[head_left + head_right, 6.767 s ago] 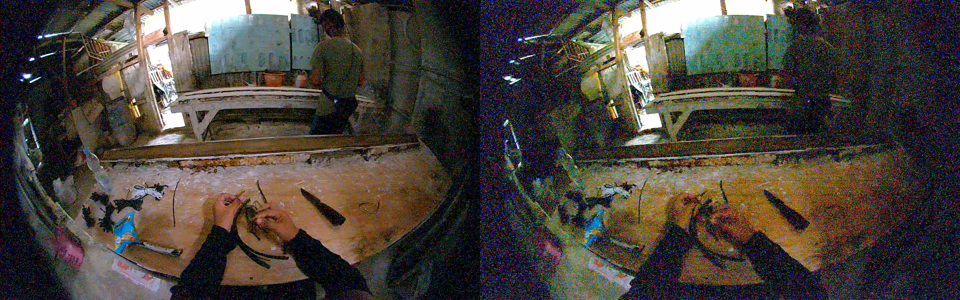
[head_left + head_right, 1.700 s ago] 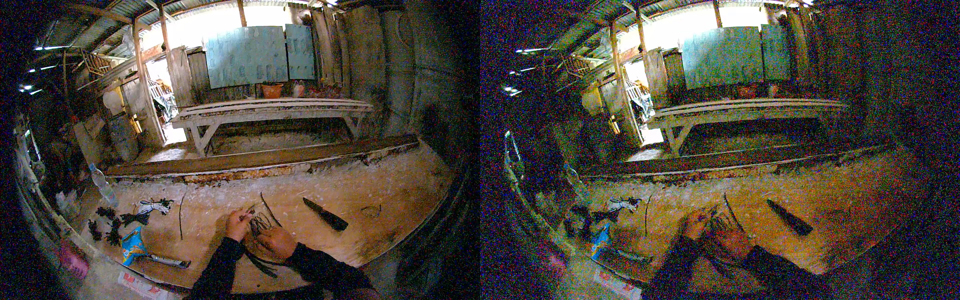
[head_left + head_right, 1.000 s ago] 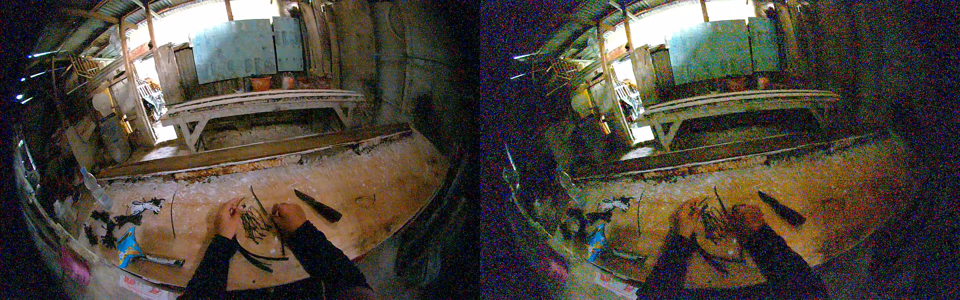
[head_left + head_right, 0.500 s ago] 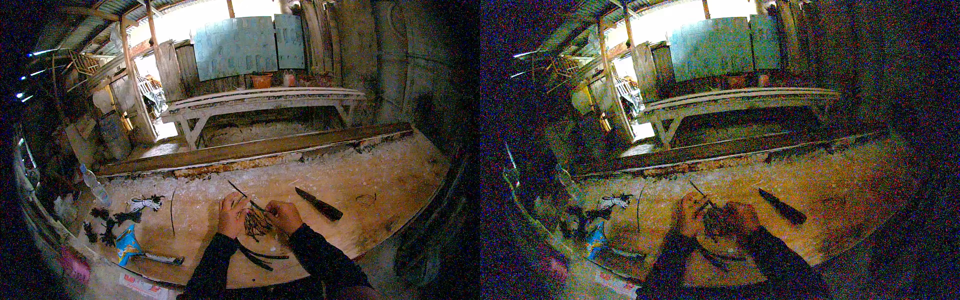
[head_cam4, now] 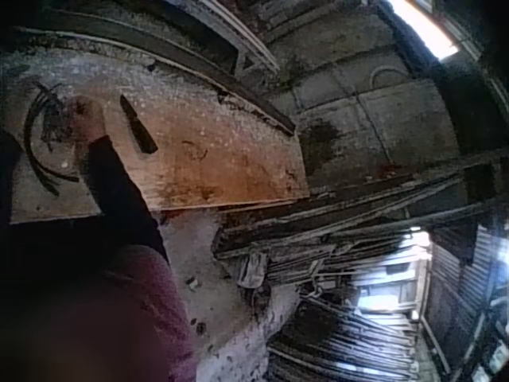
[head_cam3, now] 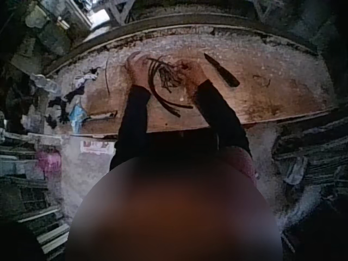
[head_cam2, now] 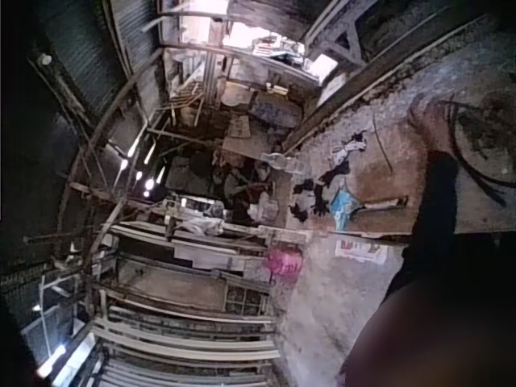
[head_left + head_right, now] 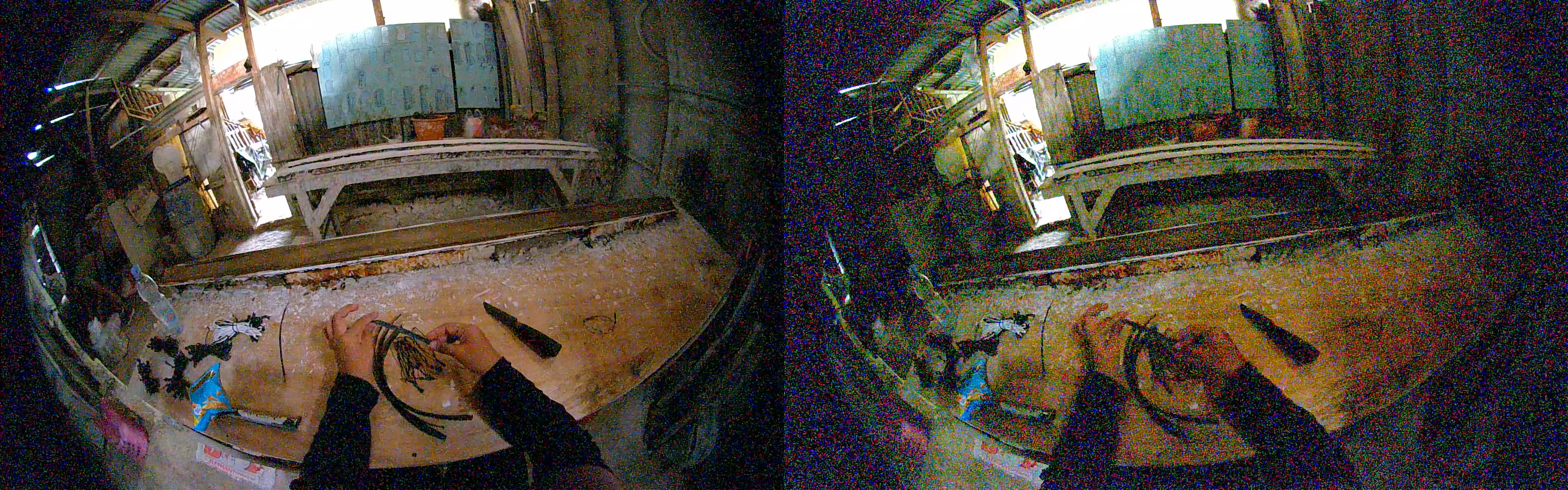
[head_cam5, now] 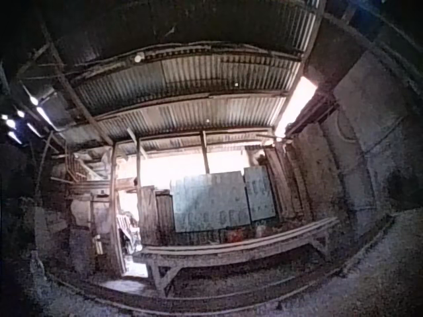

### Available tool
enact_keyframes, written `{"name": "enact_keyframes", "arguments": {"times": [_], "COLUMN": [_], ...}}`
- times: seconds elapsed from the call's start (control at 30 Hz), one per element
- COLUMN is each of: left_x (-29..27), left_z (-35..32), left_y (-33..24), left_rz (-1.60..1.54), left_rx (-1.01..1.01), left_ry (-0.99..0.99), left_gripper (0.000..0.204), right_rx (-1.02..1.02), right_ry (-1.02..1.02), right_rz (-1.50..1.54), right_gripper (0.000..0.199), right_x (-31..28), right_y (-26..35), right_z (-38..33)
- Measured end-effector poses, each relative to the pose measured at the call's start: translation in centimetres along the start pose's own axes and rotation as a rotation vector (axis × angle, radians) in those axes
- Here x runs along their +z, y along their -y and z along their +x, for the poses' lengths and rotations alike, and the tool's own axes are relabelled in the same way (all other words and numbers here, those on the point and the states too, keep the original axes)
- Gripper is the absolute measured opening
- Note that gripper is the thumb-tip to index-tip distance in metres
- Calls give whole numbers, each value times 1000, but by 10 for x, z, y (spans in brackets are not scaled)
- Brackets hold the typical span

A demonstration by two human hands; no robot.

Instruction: The person weaves thin black strips by hand on a wooden workbench, repeatedly folding and interlacing the pieces. A second person works at a separate bench in the background, handling long white boards.

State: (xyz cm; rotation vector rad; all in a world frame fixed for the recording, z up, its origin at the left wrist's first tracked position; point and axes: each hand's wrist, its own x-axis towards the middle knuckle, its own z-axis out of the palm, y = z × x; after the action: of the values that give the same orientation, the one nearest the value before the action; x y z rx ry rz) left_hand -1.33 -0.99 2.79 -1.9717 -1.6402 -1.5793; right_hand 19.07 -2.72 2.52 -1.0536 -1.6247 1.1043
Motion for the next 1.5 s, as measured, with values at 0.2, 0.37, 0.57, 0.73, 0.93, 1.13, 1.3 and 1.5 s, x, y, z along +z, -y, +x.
{"name": "enact_keyframes", "arguments": {"times": [0.2, 0.37, 0.57, 0.73, 0.93, 1.13, 1.3, 1.5], "left_x": [-2, -1, -2, 0, 14, 22, 40, 24], "left_z": [7, 7, 8, 6, 8, -4, -3, -14], "left_y": [18, 30, 31, 41, 59, 68, 83, 39], "left_rz": [-109, -6, -214, -124, -414, -272, -483, -430], "left_rx": [-102, -76, -168, -139, -235, -245, -369, -345], "left_ry": [-41, -85, -95, -76, -49, -12, 200, 372], "left_gripper": [16, 14, 16, 18, 19, 14, 12, 16], "right_rx": [86, 135, 226, 70, 63, -45, -126, -66], "right_ry": [123, 184, 361, 460, 430, 322, 253, 179], "right_rz": [140, 246, 140, 344, 407, 661, 893, 863], "right_gripper": [8, 9, 11, 14, 24, 26, 20, 18], "right_x": [-8, -8, -18, -19, -33, -36, -34, -30], "right_y": [-27, -27, 1, 10, 9, 2, -2, 2], "right_z": [7, 4, 0, -5, -10, -9, -8, -3]}}
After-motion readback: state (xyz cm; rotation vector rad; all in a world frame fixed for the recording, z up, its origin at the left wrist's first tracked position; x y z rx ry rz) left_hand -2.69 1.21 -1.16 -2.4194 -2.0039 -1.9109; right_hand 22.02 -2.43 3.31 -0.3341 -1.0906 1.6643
